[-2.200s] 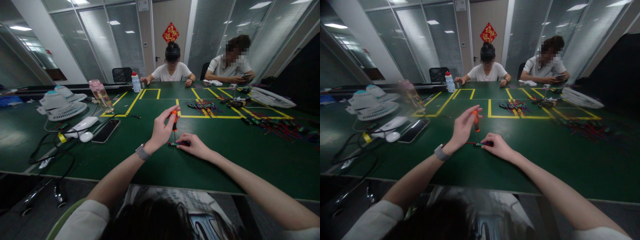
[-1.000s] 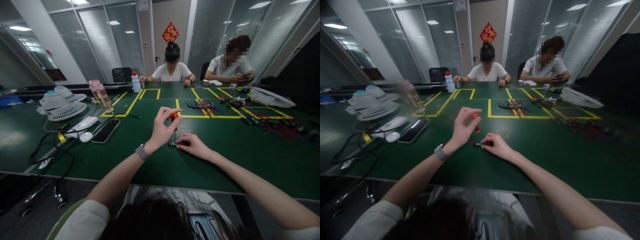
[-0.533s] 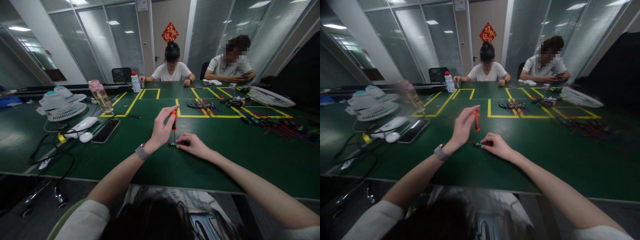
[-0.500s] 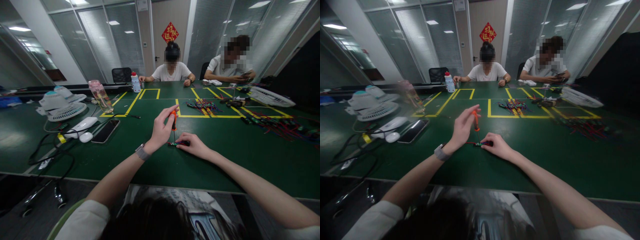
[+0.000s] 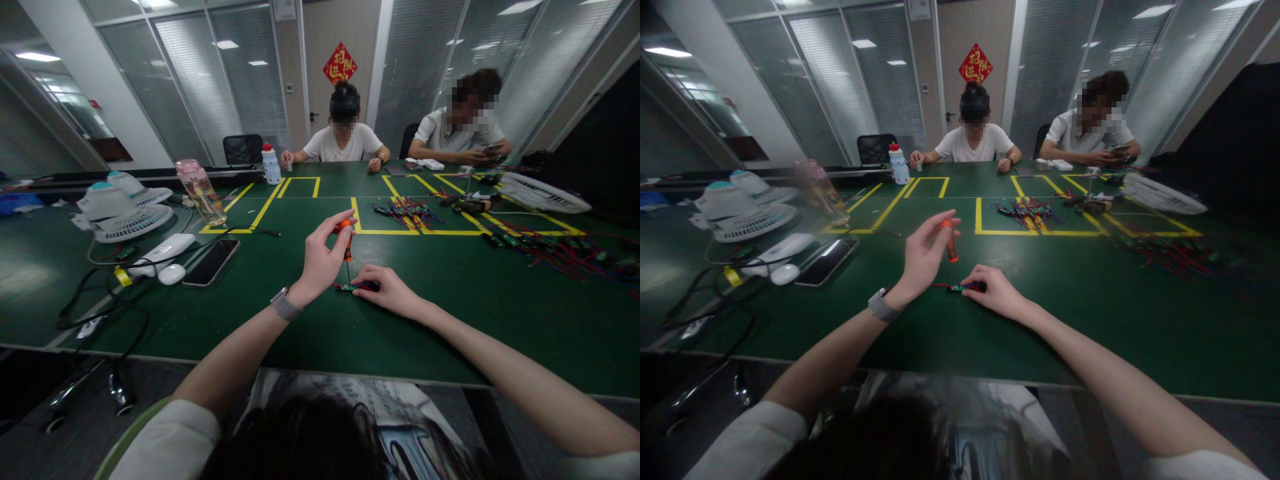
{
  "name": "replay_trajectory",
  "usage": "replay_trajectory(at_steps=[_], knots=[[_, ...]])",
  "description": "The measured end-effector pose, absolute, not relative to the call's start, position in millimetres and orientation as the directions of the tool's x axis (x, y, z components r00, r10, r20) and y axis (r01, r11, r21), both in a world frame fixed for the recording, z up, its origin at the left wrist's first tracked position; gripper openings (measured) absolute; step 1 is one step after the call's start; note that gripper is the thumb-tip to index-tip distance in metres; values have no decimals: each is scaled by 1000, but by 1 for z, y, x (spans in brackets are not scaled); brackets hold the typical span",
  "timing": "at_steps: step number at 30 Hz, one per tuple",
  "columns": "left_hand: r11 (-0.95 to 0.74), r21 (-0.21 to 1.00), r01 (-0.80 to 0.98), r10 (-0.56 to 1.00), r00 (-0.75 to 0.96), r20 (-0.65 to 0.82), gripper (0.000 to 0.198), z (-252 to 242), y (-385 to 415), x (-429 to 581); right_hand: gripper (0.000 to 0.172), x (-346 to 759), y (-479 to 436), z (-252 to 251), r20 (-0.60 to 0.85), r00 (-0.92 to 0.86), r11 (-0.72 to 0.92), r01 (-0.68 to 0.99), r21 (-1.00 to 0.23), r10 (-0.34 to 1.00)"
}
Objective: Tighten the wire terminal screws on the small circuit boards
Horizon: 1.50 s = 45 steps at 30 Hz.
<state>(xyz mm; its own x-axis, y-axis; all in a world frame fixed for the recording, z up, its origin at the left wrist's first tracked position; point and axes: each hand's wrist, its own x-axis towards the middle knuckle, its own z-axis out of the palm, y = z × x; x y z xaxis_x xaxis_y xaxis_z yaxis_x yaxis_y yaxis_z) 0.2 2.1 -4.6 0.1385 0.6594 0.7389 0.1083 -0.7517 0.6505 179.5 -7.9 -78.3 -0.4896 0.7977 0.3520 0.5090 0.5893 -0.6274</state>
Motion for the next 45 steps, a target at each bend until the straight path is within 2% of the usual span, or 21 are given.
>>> replay_trajectory(at_steps=[5, 11, 17, 24, 29, 34, 40, 45], knots=[[-794, 544, 270, 588, 112, 801, 16, -3, 1, 0, 12, 179, -8, -78, 353, -494, 594, 510, -622, 794], [-775, 626, 90, 630, 190, 753, 30, -5, 3, 1, 14, 179, -9, -76, 338, -495, 583, 512, -631, 800], [-800, 548, 245, 587, 128, 800, 17, -2, 1, 0, 13, 179, -8, -77, 346, -496, 590, 517, -620, 797], [-764, 637, 100, 643, 189, 742, 30, -5, 2, 0, 13, 179, -8, -78, 351, -493, 591, 508, -626, 796], [-790, 562, 243, 601, 130, 789, 23, -3, 2, 0, 12, 179, -9, -77, 355, -490, 592, 512, -622, 796], [-773, 623, 121, 633, 211, 744, 33, -6, 3, 0, 13, 179, -9, -76, 343, -494, 586, 512, -628, 799], [-793, 545, 274, 585, 92, 806, 19, -4, 4, -1, 13, 179, -8, -78, 355, -494, 597, 519, -613, 794], [-769, 627, 125, 639, 174, 749, 31, -3, 3, -1, 13, 179, -8, -78, 351, -491, 589, 507, -629, 797]])
